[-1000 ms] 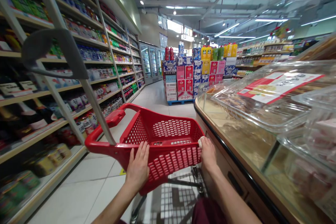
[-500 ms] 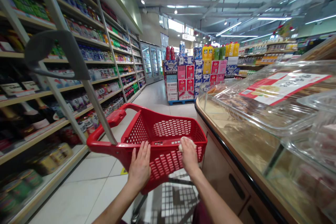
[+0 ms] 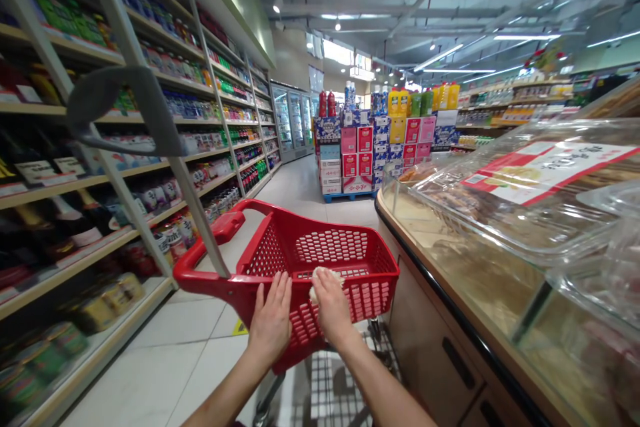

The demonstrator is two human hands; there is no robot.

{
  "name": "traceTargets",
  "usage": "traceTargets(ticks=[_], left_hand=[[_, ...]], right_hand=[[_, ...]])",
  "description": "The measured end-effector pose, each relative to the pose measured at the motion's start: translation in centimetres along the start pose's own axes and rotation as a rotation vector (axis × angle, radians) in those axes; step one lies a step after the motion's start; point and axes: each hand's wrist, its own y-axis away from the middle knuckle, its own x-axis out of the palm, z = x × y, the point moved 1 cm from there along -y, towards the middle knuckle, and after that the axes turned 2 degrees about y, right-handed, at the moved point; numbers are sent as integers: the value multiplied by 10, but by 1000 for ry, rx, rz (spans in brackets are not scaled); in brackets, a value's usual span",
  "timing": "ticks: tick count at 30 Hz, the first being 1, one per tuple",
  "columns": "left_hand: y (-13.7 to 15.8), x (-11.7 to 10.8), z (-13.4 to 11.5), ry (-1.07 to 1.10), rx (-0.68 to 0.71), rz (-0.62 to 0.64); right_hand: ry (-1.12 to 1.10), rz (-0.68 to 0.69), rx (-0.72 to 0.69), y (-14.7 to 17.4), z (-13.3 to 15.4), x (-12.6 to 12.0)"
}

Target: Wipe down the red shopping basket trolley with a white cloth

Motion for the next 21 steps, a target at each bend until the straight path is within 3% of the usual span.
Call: traceTargets(ticks=[2, 6, 8, 11, 13, 18, 21], left_hand=[[0, -1, 1, 2, 10, 20], [2, -1, -1, 8, 20, 31], [2, -1, -3, 9, 12, 29], [1, -3, 0, 14, 17, 36], [1, -8, 8, 14, 4, 21], [1, -18, 33, -18, -33, -9], [1, -18, 35, -25, -36, 4]], right_hand=[[-17, 16, 17, -1, -6, -4], [60, -21, 265, 1, -33, -14], [54, -27, 219, 1, -22, -10], [-27, 15, -5, -3, 10, 3], [-57, 33, -55, -5, 16, 5], [-26, -37, 238, -8, -15, -8], [-162, -29, 196, -14, 5, -6]])
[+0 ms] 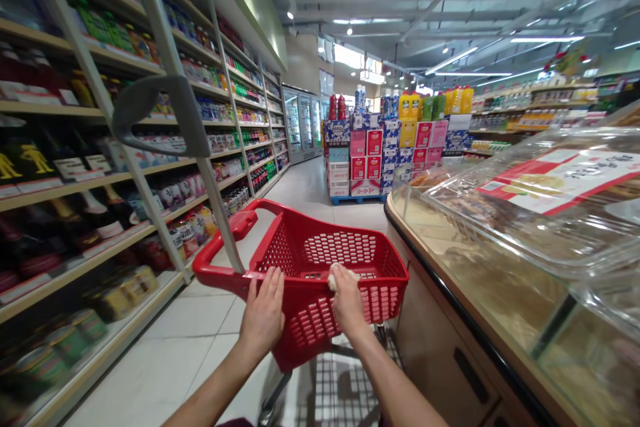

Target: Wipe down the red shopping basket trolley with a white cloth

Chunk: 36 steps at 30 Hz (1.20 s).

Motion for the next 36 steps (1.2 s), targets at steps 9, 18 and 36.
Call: traceTargets(ticks=[9, 18, 36], left_hand=[[2, 0, -3, 49, -4, 9], [1, 1, -5, 32, -12, 33], [2, 4, -8, 17, -19, -36]], right_hand=[[-6, -17, 79, -8, 0, -7], [456, 199, 6, -1, -11, -14], [249, 108, -175, 18, -32, -11]])
